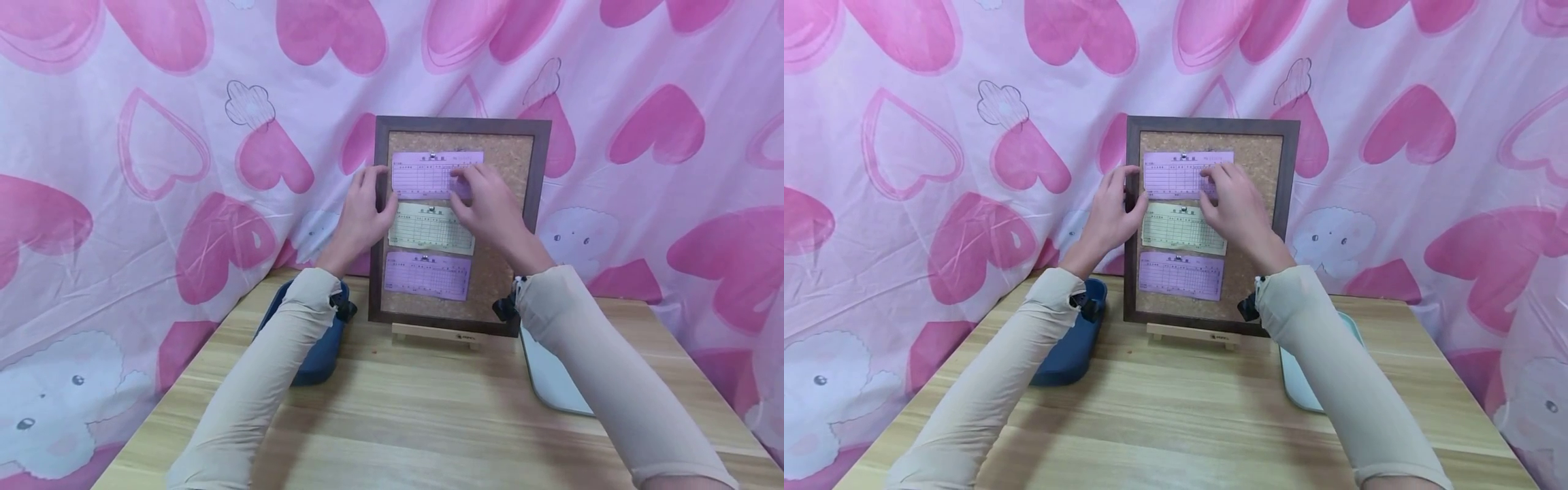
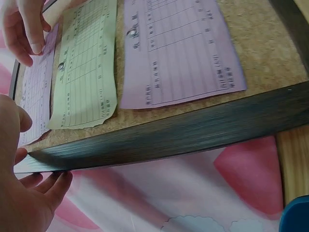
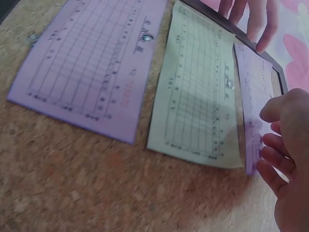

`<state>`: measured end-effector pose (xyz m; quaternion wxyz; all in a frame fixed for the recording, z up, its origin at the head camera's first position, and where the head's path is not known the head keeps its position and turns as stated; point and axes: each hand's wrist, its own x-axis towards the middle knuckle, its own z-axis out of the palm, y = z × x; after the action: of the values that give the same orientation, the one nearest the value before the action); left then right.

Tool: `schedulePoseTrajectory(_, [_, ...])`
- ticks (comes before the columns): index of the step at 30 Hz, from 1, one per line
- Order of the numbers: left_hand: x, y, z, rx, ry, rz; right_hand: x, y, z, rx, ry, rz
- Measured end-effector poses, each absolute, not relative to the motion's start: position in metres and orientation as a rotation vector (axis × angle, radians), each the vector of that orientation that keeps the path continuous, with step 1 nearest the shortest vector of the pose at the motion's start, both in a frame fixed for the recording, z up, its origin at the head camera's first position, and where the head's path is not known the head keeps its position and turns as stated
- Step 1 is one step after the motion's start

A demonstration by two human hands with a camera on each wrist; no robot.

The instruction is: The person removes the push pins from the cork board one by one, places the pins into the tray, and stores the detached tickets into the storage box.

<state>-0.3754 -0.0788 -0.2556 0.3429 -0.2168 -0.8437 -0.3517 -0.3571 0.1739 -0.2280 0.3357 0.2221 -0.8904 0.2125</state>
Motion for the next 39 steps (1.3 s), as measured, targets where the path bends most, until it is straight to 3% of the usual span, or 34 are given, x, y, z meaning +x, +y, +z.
schedulePoseTrajectory(23, [-0.394, -0.074, -0.245, -0.482, -2.106, -1.171, -0.374, 0.145, -0.208, 0.517, -2.417, 0.652])
schedulePoseTrajectory(39, [-0.396, -0.067, -0.243, -0.446, -2.056, -1.205, -0.38, 0.129, -0.199, 0.289, -2.351, 0.772])
